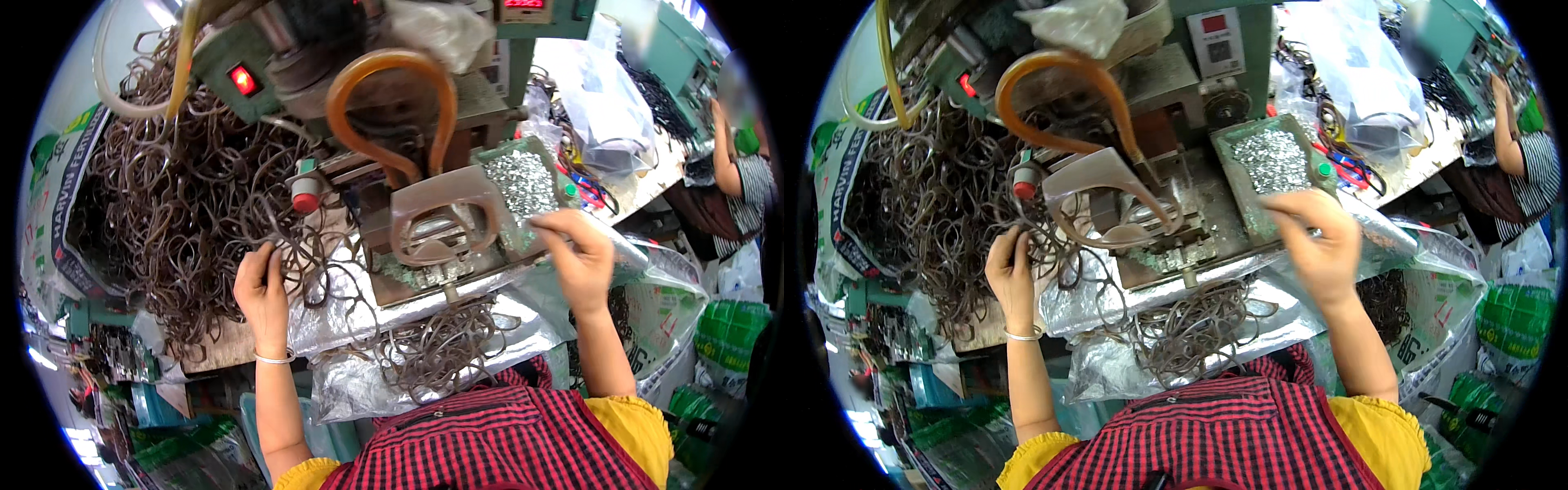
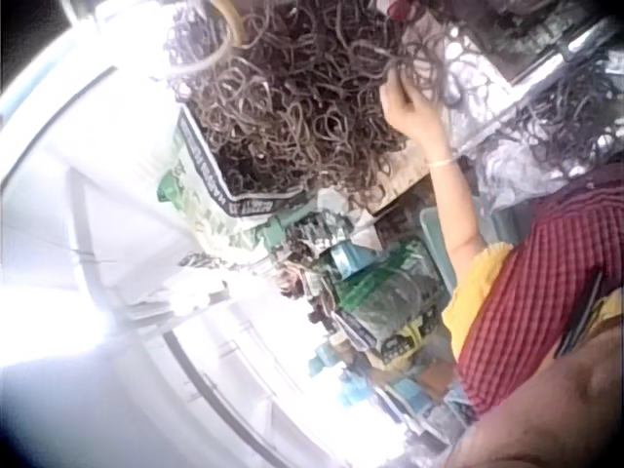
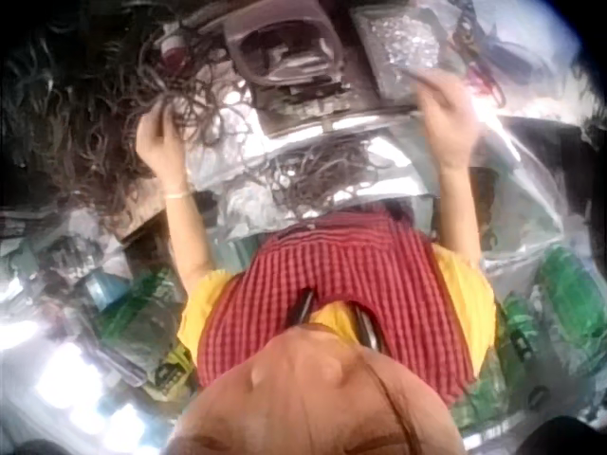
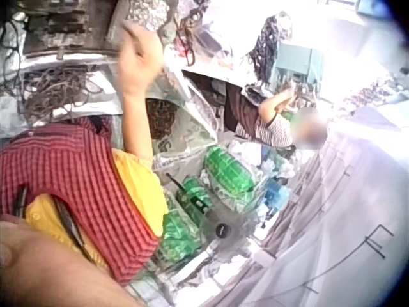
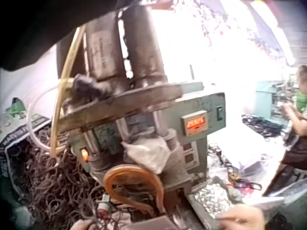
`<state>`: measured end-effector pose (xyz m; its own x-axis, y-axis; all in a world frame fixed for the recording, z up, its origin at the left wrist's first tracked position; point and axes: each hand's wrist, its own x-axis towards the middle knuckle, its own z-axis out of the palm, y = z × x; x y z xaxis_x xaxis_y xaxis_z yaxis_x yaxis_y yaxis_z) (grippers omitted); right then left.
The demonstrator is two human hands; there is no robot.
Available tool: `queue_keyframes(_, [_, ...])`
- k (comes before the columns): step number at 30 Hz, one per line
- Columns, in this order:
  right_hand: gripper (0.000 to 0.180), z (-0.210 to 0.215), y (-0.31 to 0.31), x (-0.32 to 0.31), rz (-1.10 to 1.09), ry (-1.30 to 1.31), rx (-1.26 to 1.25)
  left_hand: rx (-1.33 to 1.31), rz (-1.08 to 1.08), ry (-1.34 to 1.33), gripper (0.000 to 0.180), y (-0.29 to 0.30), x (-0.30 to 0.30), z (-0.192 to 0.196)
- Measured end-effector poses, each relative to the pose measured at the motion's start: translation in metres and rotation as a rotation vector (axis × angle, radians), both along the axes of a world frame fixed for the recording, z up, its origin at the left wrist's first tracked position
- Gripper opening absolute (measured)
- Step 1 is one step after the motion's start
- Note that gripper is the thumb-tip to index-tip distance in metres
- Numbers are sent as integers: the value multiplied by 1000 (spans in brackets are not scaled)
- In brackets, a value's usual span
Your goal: The person empties a large bag of coiled metal strips onto a workbench, then repeatedly picks up individual strips and small metal pins, places them into a press machine, and operates the press to assemble the parts. The assembled pieces are collected in a tray.
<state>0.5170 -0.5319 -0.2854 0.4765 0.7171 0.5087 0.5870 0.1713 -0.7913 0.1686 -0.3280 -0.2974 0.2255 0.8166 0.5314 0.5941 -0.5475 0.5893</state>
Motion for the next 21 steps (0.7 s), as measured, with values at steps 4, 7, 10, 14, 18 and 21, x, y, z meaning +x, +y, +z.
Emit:
queue_keyframes(4, [19, 12, 73, -29, 68, -7, 210, -249, 22, -383, 22, 0, 15, -14])
queue_keyframes(7, [29, 3, 88, -56, 185, 478, 184, -193, 30, -495, 23, -11, 10, -42])
queue_keyframes(10, [38, 5, 83, -58, 254, 725, 159, -11, -99, -645, 23, -24, 37, -23])
queue_keyframes(14, [43, 11, 83, -57, 302, 856, 209, 453, -558, -660, 23, -31, 72, 61])
queue_keyframes(18, [46, 34, 84, -74, 362, 978, 197, 480, -381, -567, 27, -17, 100, 79])
queue_keyframes(21, [48, 47, 64, -85, 334, 881, 95, 537, -345, -486, 27, -31, 84, 70])
